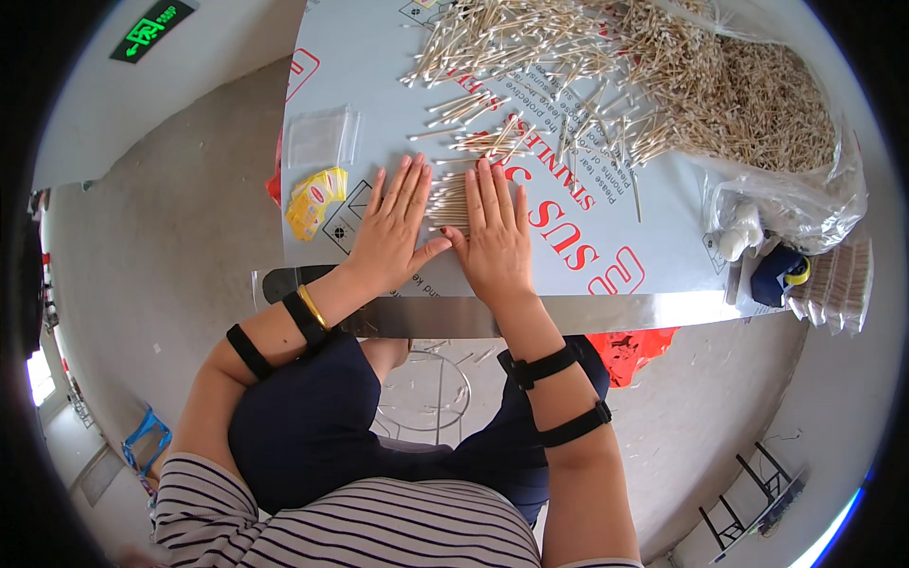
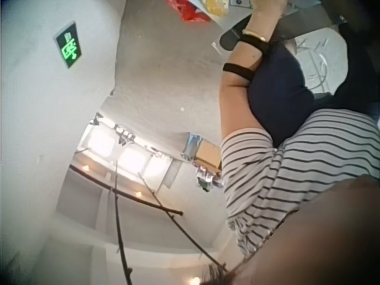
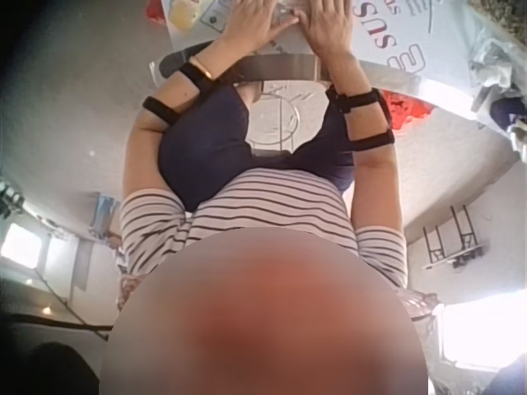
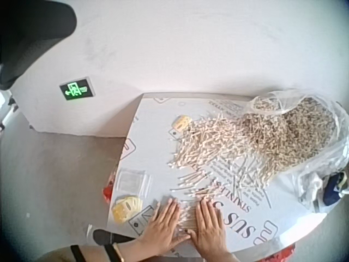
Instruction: The person seals a plastic bag of cotton swabs by hand, sets it aside, and then gathers loose cotton swabs from the table, arranging them into a neat row.
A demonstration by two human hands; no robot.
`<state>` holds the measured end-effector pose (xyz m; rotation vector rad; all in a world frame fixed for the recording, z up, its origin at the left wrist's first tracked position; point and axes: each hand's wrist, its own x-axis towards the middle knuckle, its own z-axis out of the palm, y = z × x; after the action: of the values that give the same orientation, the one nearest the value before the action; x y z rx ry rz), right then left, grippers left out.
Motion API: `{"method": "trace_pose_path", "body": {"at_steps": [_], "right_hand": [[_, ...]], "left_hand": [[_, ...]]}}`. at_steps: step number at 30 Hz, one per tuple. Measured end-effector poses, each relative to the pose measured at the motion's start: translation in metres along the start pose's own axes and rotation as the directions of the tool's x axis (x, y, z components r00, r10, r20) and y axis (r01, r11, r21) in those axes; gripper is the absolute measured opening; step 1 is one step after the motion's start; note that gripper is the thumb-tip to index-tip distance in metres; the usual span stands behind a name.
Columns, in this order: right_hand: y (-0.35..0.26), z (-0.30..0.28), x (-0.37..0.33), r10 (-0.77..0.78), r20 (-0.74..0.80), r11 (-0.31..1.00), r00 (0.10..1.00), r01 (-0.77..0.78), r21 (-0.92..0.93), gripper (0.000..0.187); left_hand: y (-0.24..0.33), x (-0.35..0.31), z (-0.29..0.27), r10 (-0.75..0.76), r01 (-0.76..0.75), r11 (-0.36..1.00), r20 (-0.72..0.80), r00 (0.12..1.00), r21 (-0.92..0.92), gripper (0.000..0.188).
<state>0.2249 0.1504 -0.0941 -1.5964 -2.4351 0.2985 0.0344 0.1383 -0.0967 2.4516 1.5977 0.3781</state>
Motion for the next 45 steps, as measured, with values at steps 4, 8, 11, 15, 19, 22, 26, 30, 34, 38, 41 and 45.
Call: {"method": "trace_pose_path", "body": {"at_steps": [4,8,11,15,19,22,26,30,34,38,41,45], "right_hand": [[0.000,0.000,0.004,0.001,0.003,1.000,1.000,-0.001,-0.021,0.081],[0.001,0.001,0.003,-0.001,0.000,1.000,1.000,0.001,-0.022,0.080],[0.001,0.004,0.003,0.005,0.001,0.998,1.000,-0.005,-0.055,0.080],[-0.002,0.007,0.002,0.014,0.012,0.996,1.000,-0.013,-0.087,0.079],[-0.002,0.006,0.002,0.022,0.017,0.997,1.000,-0.021,-0.073,0.081],[-0.005,0.004,0.002,0.027,0.020,0.998,0.999,-0.026,-0.052,0.082],[-0.006,0.004,-0.001,0.010,0.010,0.999,1.000,-0.009,-0.053,0.082],[-0.005,0.005,-0.002,0.011,0.031,0.996,0.999,-0.008,-0.089,0.082],[-0.006,0.003,-0.003,0.016,0.034,0.997,0.999,-0.014,-0.072,0.082],[-0.007,0.005,-0.003,0.021,0.023,0.999,1.000,-0.019,-0.046,0.082],[-0.005,0.005,-0.003,0.020,0.023,0.998,1.000,-0.019,-0.055,0.083],[-0.007,0.005,-0.003,0.024,0.015,1.000,1.000,-0.024,-0.014,0.083]], "left_hand": [[0.001,0.001,0.001,0.008,-0.009,0.999,0.024,1.000,0.041,0.096],[0.003,0.004,0.002,0.008,-0.010,0.998,0.019,1.000,0.058,0.097],[0.008,0.009,0.005,0.046,-0.046,0.998,0.016,0.999,0.049,0.099],[0.014,0.011,0.009,0.054,-0.055,0.998,-0.013,0.998,-0.037,0.100],[0.007,0.004,0.005,0.027,-0.031,0.996,-0.045,0.999,-0.089,0.097],[0.002,-0.005,-0.004,0.059,-0.059,0.998,0.001,0.998,-0.038,0.092],[0.004,-0.007,-0.010,0.104,-0.108,0.994,0.108,0.989,0.028,0.086],[0.005,-0.005,-0.010,0.084,-0.088,0.996,0.100,0.991,0.034,0.085],[0.003,-0.007,-0.009,0.088,-0.090,0.996,0.089,0.992,0.022,0.085],[0.001,-0.006,-0.005,0.077,-0.078,0.997,0.056,0.995,0.014,0.086],[0.002,-0.005,-0.004,0.077,-0.080,0.996,0.066,0.995,0.037,0.088],[-0.001,-0.008,-0.005,0.024,-0.024,1.000,0.006,1.000,0.004,0.092]]}}
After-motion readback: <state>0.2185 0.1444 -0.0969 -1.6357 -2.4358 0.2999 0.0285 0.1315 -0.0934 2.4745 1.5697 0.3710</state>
